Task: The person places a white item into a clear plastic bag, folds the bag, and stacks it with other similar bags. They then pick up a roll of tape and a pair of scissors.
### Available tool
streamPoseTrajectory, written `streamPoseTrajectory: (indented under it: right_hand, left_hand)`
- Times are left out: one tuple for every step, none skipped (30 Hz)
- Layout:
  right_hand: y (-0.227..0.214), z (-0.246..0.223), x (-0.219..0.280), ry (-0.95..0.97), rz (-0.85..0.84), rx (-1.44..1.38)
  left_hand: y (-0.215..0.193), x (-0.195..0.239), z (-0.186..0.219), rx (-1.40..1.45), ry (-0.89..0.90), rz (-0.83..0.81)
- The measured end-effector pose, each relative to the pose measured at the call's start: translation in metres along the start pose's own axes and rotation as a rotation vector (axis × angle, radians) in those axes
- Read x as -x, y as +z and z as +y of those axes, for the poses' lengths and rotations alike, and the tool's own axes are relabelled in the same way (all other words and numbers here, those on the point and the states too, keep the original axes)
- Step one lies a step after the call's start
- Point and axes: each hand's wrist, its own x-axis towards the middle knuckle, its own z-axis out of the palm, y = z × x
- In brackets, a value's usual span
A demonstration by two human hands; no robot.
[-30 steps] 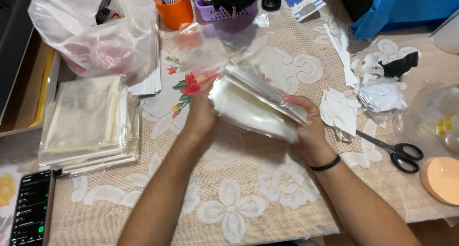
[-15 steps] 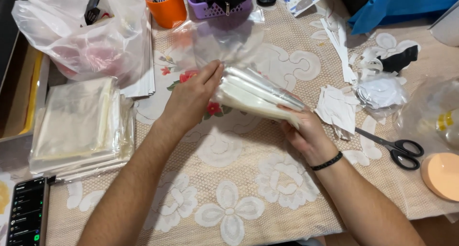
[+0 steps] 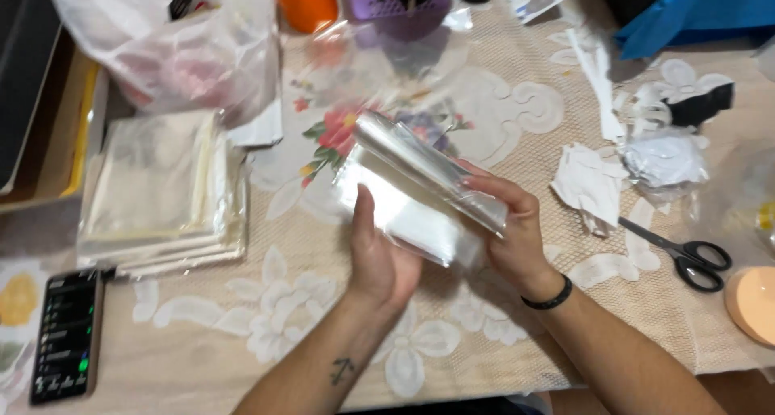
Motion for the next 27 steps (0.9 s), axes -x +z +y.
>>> streamPoseTrajectory:
  right_hand:
    - [0.008, -0.001, 0.009, 0.013, -0.016, -0.003]
    - [0.015, -0.003, 0.01, -0.027, -0.009, 0.04]
    - [0.02, -0.005, 0.012, -0.066, -0.001, 0.082]
    - [0.034, -0.01, 0.015, -0.068, -0.005, 0.081]
    - [0.046, -0.015, 0.019, -0.021, 0.072, 0.041]
    - [0.059, -0.019, 0.024, 0.032, 0.15, 0.002]
    - [0.067, -0.034, 0.025, 0.037, 0.149, 0.003]
    - [0.075, -0.048, 0.023, 0.176, 0.181, -0.018]
    - [0.083, -0.063, 0.021, 0.315, 0.213, -0.038]
    - [0.073, -0.043, 0.025, 0.315, 0.216, -0.038]
    - [0.064, -0.022, 0.029, 0.37, 0.197, -0.091]
    - [0.053, -0.001, 0.033, 0.426, 0.177, -0.143]
    - [0.057, -0.021, 0.025, 0.426, 0.178, -0.142]
    - [0.06, -0.042, 0.017, 0.413, 0.084, -0.003]
    - [0.064, -0.062, 0.01, 0.397, -0.011, 0.136]
    - [0.058, -0.061, 0.009, 0.396, -0.01, 0.137]
    - [0.052, -0.061, 0.009, 0.398, -0.071, 0.156]
    - [0.045, -0.061, 0.009, 0.403, -0.129, 0.176]
    - [0.03, -0.053, 0.006, 0.406, -0.126, 0.178]
    - [0.013, -0.045, 0.003, 0.391, -0.185, 0.172]
    - [-0.003, -0.037, 0.0, 0.375, -0.244, 0.166]
    - [-0.005, -0.035, -0.001, 0.381, -0.241, 0.166]
    - [-0.007, -0.033, -0.002, 0.352, -0.267, 0.177]
    - [-0.01, -0.032, -0.004, 0.314, -0.285, 0.191]
    - [-0.011, -0.027, 0.0, 0.313, -0.273, 0.194]
    - [-0.012, -0.022, 0.004, 0.195, -0.216, 0.27]
    - [-0.014, -0.017, 0.008, 0.078, -0.158, 0.345]
  left_hand:
    - [-0.003, 0.005, 0.001, 0.007, 0.012, 0.016]
    - [-0.003, 0.004, 0.003, 0.078, -0.058, 0.168]
    - [-0.002, 0.002, 0.005, 0.151, -0.131, 0.318]
    - [-0.01, -0.003, 0.004, 0.153, -0.128, 0.317]
    - [-0.019, -0.009, 0.003, 0.085, -0.158, 0.318]
    - [-0.028, -0.014, 0.002, 0.017, -0.192, 0.324]
    - [-0.022, -0.008, 0.005, 0.019, -0.193, 0.328]
    - [-0.015, -0.005, 0.009, -0.076, -0.141, 0.382]
    - [-0.008, -0.001, 0.013, -0.172, -0.088, 0.434]
    - [-0.005, 0.001, 0.017, -0.174, -0.09, 0.433]
    - [-0.002, 0.003, 0.021, -0.215, -0.078, 0.427]
    - [0.0, 0.005, 0.024, -0.255, -0.064, 0.424]
    - [-0.005, 0.002, 0.022, -0.254, -0.066, 0.424]
    - [-0.01, -0.001, 0.021, -0.265, -0.06, 0.426]
    - [-0.015, -0.003, 0.019, -0.276, -0.055, 0.429]
    - [-0.02, -0.006, 0.02, -0.275, -0.055, 0.427]
    - [-0.026, -0.009, 0.021, -0.308, -0.043, 0.396]
    - [-0.031, -0.012, 0.021, -0.34, -0.035, 0.366]
    - [-0.04, -0.018, 0.022, -0.34, -0.04, 0.366]
    - [-0.049, -0.024, 0.023, -0.477, 0.058, 0.237]
    - [-0.057, -0.03, 0.023, -0.61, 0.155, 0.106]
    - [-0.071, -0.036, 0.021, -0.611, 0.149, 0.11]
    - [-0.084, -0.042, 0.018, -0.751, 0.242, -0.073]
    - [-0.095, -0.052, 0.016, -0.884, 0.334, -0.273]
    - [-0.088, -0.05, 0.017, -0.884, 0.327, -0.283]
    - [-0.08, -0.047, 0.018, -0.938, 0.424, -0.363]
    - [-0.073, -0.045, 0.02, -0.99, 0.522, -0.444]
